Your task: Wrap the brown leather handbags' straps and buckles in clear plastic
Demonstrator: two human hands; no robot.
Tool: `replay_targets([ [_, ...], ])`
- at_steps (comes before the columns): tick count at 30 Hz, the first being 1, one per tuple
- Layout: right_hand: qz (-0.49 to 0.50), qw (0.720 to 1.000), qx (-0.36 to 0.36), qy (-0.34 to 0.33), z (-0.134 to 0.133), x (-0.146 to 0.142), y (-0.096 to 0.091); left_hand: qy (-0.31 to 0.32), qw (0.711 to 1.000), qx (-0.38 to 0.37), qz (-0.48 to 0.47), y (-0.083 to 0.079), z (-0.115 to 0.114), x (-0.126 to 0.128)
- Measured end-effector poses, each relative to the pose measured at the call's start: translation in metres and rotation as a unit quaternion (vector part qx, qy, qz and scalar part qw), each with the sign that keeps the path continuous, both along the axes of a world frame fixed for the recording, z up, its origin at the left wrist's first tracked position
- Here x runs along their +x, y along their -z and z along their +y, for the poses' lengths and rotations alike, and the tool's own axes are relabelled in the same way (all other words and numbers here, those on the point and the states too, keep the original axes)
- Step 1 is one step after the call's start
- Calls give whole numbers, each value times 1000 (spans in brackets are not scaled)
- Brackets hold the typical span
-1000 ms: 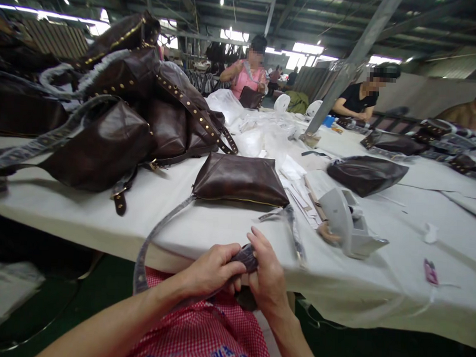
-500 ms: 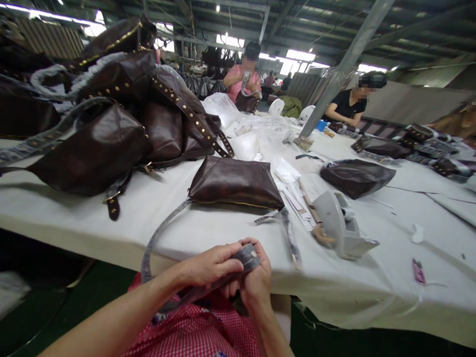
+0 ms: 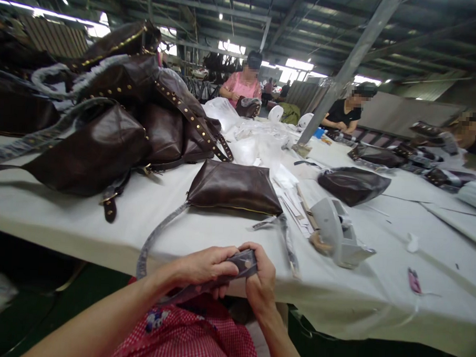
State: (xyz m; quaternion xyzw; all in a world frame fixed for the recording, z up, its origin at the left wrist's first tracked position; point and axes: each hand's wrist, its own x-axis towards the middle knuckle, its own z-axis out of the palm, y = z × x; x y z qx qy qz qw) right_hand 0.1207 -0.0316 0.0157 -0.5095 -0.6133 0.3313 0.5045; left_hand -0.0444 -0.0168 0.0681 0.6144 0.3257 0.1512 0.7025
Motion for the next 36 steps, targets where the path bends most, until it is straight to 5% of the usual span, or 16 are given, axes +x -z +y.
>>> replay_targets([
  [5,261,957,-122,-18,-4,-17,6,1,999,40,-6,-3,1,-5],
  [7,282,951,-121,-23,-2,-17,12,-5,997,73,11,-3,0,-5],
  [11,9,997,54,-56,7,2,21,-43,986,146,73,1,-8,2],
  [15,-171,960,210,-69,11,20,18,-82,978,162,106,0,-12,11],
  [21,-29,998,47,-22,-2,7,6,37,999,-25,-16,3,2,-5],
  [25,146,988,-48,-27,-5,-12,15,13,997,73,1,4,7,-15],
  [27,171,984,-30,-31,0,-15,20,-15,991,129,28,3,5,-14],
  [30,23,993,108,-52,12,-7,21,-58,989,120,66,1,0,-6],
  [32,-128,967,206,-76,19,2,19,-88,986,114,83,0,-3,1],
  [36,-236,935,254,-77,20,15,15,-61,993,88,55,0,-4,6],
])
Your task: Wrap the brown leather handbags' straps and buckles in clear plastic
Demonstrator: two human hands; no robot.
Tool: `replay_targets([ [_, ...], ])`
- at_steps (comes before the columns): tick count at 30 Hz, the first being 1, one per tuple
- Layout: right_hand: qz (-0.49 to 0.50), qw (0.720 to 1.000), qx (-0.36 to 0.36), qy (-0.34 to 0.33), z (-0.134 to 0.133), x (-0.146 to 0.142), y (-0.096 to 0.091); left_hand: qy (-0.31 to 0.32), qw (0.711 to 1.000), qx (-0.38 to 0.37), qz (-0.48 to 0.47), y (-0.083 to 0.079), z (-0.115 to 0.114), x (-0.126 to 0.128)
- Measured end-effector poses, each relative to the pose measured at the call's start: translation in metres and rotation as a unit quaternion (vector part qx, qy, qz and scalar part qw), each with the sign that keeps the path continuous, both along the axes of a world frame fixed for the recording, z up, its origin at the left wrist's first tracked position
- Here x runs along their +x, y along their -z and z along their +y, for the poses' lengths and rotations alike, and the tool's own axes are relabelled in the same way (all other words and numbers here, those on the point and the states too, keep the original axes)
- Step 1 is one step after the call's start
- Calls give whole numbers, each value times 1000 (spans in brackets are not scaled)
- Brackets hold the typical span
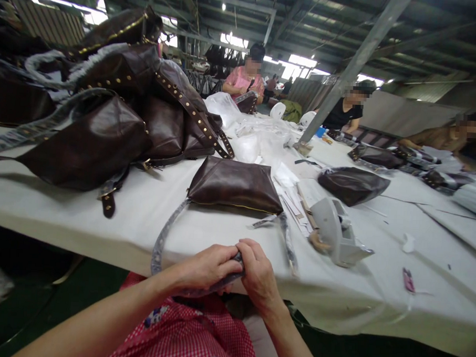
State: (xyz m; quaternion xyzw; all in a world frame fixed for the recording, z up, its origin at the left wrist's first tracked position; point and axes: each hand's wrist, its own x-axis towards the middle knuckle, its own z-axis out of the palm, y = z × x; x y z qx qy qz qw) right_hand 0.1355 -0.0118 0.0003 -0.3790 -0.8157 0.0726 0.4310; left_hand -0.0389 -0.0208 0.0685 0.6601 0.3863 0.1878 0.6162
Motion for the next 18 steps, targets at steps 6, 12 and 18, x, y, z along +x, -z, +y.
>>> replay_targets([
  [6,193,964,-184,20,-17,-7,-9,86,991,-73,-68,6,6,-15],
  [12,444,824,-348,-52,-25,-25,-6,98,993,-38,-57,10,8,-22],
  [18,143,982,-118,-30,-10,-7,9,2,992,103,72,9,1,-7],
])
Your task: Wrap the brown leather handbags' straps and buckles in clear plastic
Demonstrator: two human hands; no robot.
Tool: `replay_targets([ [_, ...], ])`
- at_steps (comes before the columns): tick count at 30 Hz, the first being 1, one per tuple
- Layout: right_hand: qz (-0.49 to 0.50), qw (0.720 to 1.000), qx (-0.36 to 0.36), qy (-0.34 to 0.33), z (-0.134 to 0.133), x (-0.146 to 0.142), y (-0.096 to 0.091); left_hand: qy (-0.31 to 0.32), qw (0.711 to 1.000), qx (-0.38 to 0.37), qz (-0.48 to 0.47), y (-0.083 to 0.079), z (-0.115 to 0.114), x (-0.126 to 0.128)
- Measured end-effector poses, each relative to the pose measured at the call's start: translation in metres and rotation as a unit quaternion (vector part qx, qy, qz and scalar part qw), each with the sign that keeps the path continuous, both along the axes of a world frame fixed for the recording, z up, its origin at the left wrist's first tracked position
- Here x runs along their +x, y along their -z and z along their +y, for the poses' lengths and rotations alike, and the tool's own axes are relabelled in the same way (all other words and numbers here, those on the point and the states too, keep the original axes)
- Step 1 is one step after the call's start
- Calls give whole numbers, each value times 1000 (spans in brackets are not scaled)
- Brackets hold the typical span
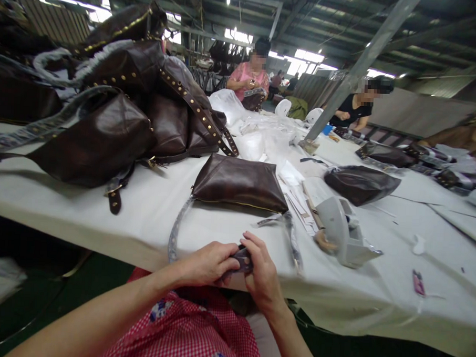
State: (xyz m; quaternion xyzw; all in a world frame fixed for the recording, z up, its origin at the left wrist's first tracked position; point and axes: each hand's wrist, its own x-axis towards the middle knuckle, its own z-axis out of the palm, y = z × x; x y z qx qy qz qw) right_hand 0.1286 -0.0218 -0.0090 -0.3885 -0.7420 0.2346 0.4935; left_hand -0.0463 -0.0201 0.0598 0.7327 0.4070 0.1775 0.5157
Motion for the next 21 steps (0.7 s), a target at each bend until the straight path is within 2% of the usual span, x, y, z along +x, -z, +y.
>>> replay_targets([
  [2,-104,991,86,24,4,8,3,-24,999,22,26,-3,-1,5],
  [5,-103,986,120,60,4,11,3,22,999,-45,-6,-7,4,4],
  [7,-37,992,88,79,0,5,0,72,990,-109,-57,-7,10,-2],
  [10,114,989,-21,93,-5,-12,-4,115,972,-171,-116,-5,18,-13],
  [12,223,967,-97,78,-6,-23,-3,116,971,-170,-122,-3,21,-17],
  [14,286,947,-136,54,-4,-29,0,101,980,-137,-103,-3,20,-18],
  [16,241,963,-113,44,1,-26,4,79,991,-88,-68,-3,16,-16],
  [18,101,993,-35,41,8,-18,6,45,998,-38,-29,-5,12,-11],
  [19,25,999,12,39,11,-13,7,26,1000,-14,-11,-6,10,-8],
  [21,-81,992,91,40,16,-4,6,1,1000,8,5,-8,8,-2],
])
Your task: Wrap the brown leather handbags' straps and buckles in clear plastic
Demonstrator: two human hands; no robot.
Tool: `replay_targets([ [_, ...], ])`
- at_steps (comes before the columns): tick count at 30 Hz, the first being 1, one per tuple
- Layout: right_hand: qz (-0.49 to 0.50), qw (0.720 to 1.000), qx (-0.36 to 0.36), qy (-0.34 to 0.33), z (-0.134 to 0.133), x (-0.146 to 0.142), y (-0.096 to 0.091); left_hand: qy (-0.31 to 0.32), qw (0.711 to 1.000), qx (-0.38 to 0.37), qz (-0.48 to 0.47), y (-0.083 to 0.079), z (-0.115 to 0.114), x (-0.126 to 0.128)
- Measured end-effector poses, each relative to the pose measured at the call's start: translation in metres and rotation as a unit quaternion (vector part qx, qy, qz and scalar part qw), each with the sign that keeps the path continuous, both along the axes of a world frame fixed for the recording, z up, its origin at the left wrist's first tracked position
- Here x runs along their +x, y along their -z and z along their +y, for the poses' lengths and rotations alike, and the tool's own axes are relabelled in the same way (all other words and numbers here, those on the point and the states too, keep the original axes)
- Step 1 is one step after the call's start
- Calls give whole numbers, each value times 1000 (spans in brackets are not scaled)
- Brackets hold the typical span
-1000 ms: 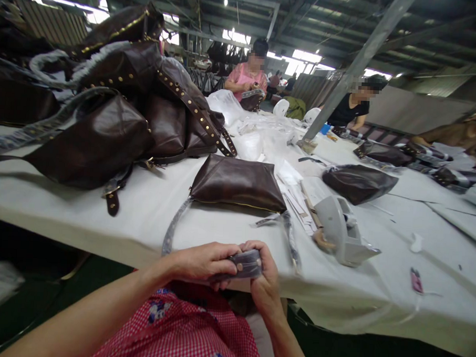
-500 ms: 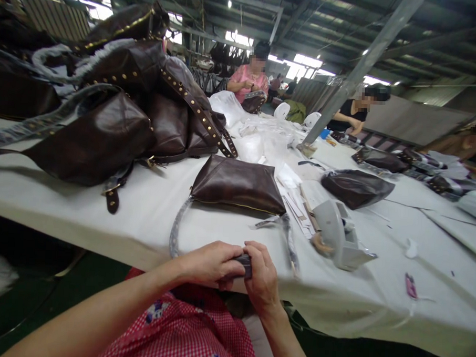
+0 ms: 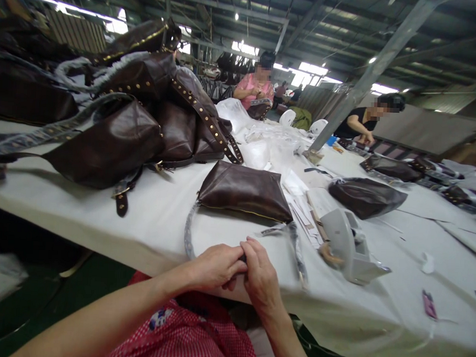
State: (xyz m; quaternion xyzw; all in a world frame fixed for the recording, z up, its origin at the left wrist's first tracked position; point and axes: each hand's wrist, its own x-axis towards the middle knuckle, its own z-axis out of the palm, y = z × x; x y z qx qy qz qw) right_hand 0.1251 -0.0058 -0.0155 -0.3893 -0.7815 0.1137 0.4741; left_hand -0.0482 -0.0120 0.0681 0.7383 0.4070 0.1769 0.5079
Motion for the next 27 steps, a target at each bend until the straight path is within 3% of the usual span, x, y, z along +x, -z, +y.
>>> replay_targets([
  [4,1,998,52,43,3,5,-4,48,996,-64,-49,-4,8,-1],
  [8,121,988,-55,78,1,-11,-8,99,986,-112,-71,2,25,-16],
  [10,215,967,-115,71,0,-24,-7,121,978,-138,-96,7,32,-22],
  [13,362,914,-180,24,2,-40,-2,122,972,-153,-128,12,35,-26],
  [15,395,896,-202,3,5,-44,2,99,978,-143,-113,11,32,-27],
  [17,337,924,-181,10,9,-41,4,64,989,-111,-73,9,27,-25],
  [20,145,986,-85,20,15,-27,2,-8,1000,-18,12,7,19,-19],
  [22,57,997,-36,25,18,-19,0,-25,999,2,35,6,19,-16],
  [27,102,993,-44,38,17,-18,-2,82,988,-114,-59,4,34,-25],
])
